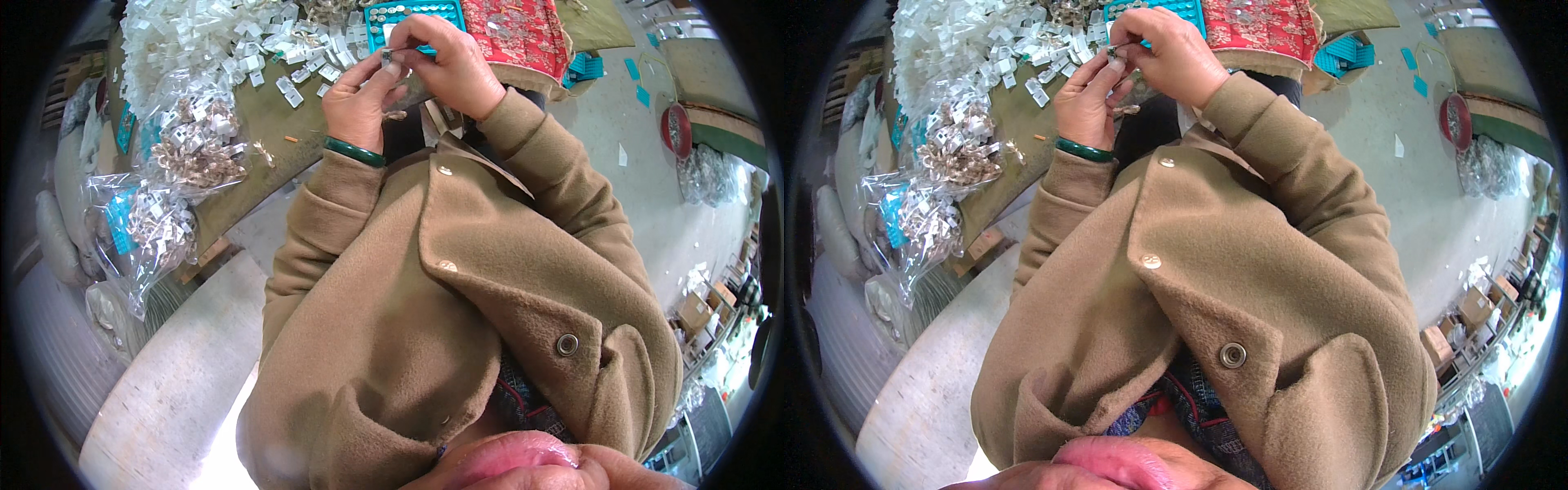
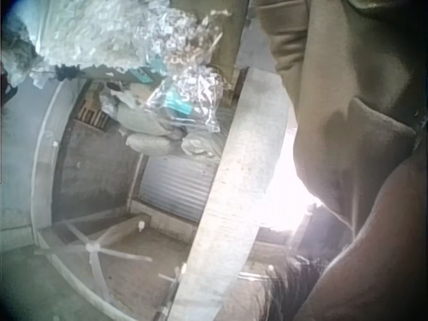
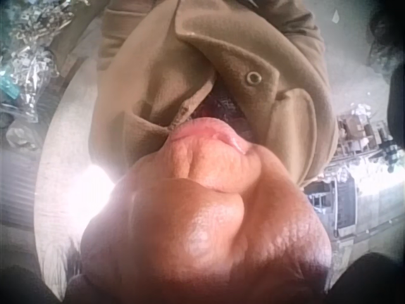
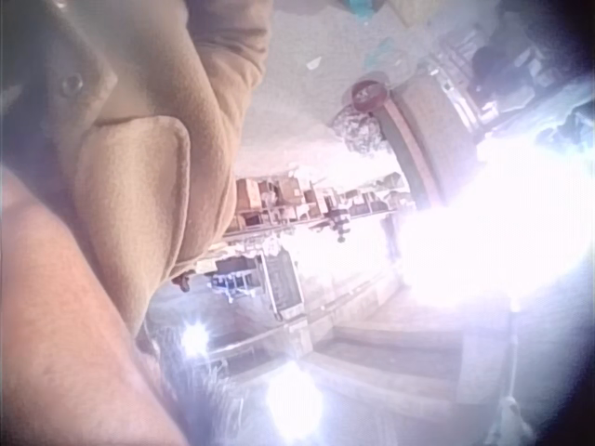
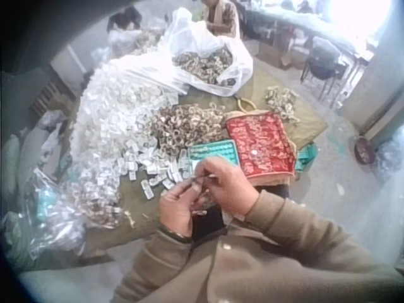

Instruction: The person repeatedly picks small white rectangular components and metallic rings from a table, joins them by hand, and places the assembled units into a blue tray. They occasionally use a red light to illuminate the components during assembly.

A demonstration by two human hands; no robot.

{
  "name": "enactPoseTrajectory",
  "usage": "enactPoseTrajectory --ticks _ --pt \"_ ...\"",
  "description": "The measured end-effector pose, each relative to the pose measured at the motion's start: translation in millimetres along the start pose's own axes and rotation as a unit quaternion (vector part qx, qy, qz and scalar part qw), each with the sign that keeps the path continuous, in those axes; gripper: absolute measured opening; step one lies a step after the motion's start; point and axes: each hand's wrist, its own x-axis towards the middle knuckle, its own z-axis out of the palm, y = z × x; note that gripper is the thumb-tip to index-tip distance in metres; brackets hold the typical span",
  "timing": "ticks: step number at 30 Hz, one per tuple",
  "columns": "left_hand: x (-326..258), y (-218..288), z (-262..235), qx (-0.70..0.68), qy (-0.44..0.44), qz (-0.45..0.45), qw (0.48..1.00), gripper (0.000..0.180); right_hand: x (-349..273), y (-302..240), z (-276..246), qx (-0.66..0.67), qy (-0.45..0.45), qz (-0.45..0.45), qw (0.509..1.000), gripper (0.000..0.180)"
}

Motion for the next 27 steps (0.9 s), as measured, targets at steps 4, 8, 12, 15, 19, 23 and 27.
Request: enactPoseTrajectory --ticks 4,8,12,15,19,23,27 --pt "-3 3 0 0.01 -0.033 0.028 0.999 0.03 3 2 -3 0.338 -0.024 0.194 0.921 0.02" --pt "-1 7 -3 -0.062 -0.069 -0.019 0.995 0.025 3 -1 1 0.348 0.004 0.24 0.906 0.012" --pt "0 9 -3 -0.103 -0.079 -0.059 0.99 0.022 1 -5 5 0.256 -0.031 0.201 0.945 0.027" --pt "1 6 -4 -0.091 -0.111 -0.065 0.988 0.024 -4 -5 8 0.229 -0.033 0.195 0.953 0.028" --pt "6 3 -9 -0.188 -0.135 -0.153 0.961 0.021 -4 -3 11 0.268 -0.023 0.222 0.937 0.028" --pt "13 -2 -17 -0.283 -0.157 -0.254 0.911 0.02 -4 -1 2 0.443 -0.039 0.265 0.856 0.028" --pt "19 -7 -21 -0.383 -0.233 -0.333 0.829 0.019 -1 7 -10 0.487 -0.072 0.264 0.83 0.029"
